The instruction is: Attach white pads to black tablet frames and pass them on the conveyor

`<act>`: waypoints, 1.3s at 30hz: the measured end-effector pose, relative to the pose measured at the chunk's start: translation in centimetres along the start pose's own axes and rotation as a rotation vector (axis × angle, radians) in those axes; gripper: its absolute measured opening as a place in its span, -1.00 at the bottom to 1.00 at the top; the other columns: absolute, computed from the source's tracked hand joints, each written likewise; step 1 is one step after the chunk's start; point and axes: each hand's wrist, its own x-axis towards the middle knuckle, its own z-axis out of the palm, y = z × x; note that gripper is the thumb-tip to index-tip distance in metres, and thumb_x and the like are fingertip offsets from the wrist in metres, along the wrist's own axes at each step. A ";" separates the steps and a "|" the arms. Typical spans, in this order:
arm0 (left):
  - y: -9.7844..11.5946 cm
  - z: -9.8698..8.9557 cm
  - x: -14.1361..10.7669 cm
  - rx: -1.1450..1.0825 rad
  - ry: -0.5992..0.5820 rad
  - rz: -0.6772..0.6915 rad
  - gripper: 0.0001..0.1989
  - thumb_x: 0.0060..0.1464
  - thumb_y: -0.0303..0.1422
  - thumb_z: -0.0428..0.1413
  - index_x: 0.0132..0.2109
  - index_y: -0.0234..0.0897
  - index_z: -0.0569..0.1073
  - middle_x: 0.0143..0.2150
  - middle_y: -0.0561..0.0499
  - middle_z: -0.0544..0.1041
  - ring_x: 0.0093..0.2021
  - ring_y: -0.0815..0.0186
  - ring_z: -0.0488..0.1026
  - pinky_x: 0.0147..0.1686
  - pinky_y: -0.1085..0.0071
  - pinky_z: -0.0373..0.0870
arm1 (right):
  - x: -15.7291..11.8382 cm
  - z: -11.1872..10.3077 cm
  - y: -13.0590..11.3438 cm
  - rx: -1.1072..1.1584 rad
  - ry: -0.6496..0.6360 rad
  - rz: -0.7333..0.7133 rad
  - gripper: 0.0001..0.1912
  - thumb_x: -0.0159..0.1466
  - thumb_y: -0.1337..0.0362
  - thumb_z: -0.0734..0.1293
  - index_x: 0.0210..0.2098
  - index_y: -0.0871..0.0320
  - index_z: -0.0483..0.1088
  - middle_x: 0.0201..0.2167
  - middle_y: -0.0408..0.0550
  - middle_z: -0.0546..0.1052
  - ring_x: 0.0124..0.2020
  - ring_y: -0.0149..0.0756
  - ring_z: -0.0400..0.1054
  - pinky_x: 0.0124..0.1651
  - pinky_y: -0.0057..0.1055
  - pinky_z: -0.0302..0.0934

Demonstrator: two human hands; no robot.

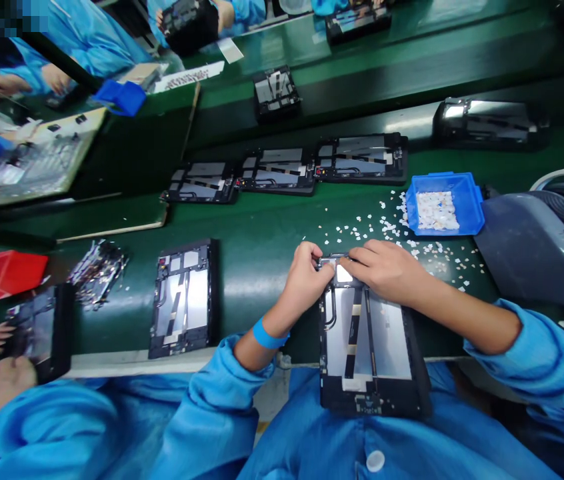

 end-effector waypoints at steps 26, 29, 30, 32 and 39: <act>-2.8 -1.0 -11.5 -0.057 -0.252 0.090 -0.28 0.38 -0.21 0.05 0.55 -0.07 -0.03 0.54 -0.20 0.09 0.52 -0.08 0.06 0.46 -0.12 0.10 | -12.4 -4.1 -8.0 0.528 -0.081 0.759 -0.45 0.50 0.07 0.21 0.42 0.09 0.24 0.03 0.12 0.54 0.04 -0.05 0.49 0.05 -0.13 0.45; -2.8 0.0 -12.5 -0.056 -0.255 0.063 -0.26 0.43 -0.20 -0.04 0.58 -0.06 -0.20 0.62 -0.14 -0.13 0.60 -0.06 -0.18 0.53 -0.13 -0.08 | -11.3 -3.8 -8.4 0.495 -0.110 0.766 -0.42 0.49 0.04 0.21 0.42 0.11 0.21 -0.01 0.13 0.52 0.00 -0.02 0.48 0.03 -0.09 0.45; -2.9 0.2 -12.4 -0.071 -0.243 0.059 -0.28 0.44 -0.20 -0.05 0.58 -0.06 -0.19 0.62 -0.14 -0.12 0.60 -0.05 -0.18 0.53 -0.13 -0.08 | -11.0 -3.7 -8.3 0.485 -0.117 0.769 -0.43 0.49 0.02 0.21 0.40 0.11 0.23 -0.02 0.12 0.52 -0.02 -0.02 0.48 0.01 -0.08 0.45; -3.0 0.2 -11.5 -0.113 -0.198 0.054 -0.30 0.44 -0.20 -0.05 0.57 -0.08 -0.12 0.59 -0.19 -0.02 0.57 -0.05 -0.05 0.50 -0.13 0.00 | -10.8 -3.6 -7.9 0.471 -0.131 0.782 -0.45 0.49 0.01 0.22 0.38 0.11 0.25 -0.03 0.11 0.51 -0.05 -0.03 0.49 -0.03 -0.08 0.45; -2.3 -1.4 -7.5 -0.089 -0.252 -0.039 -0.37 0.31 -0.29 0.06 0.48 -0.16 0.19 0.10 -0.18 0.47 -0.05 0.13 0.52 0.08 0.05 0.51 | -11.3 -3.1 -8.0 0.485 -0.111 0.811 -0.45 0.46 0.05 0.26 0.36 0.13 0.29 -0.19 0.03 0.49 -0.28 -0.11 0.47 -0.20 -0.15 0.45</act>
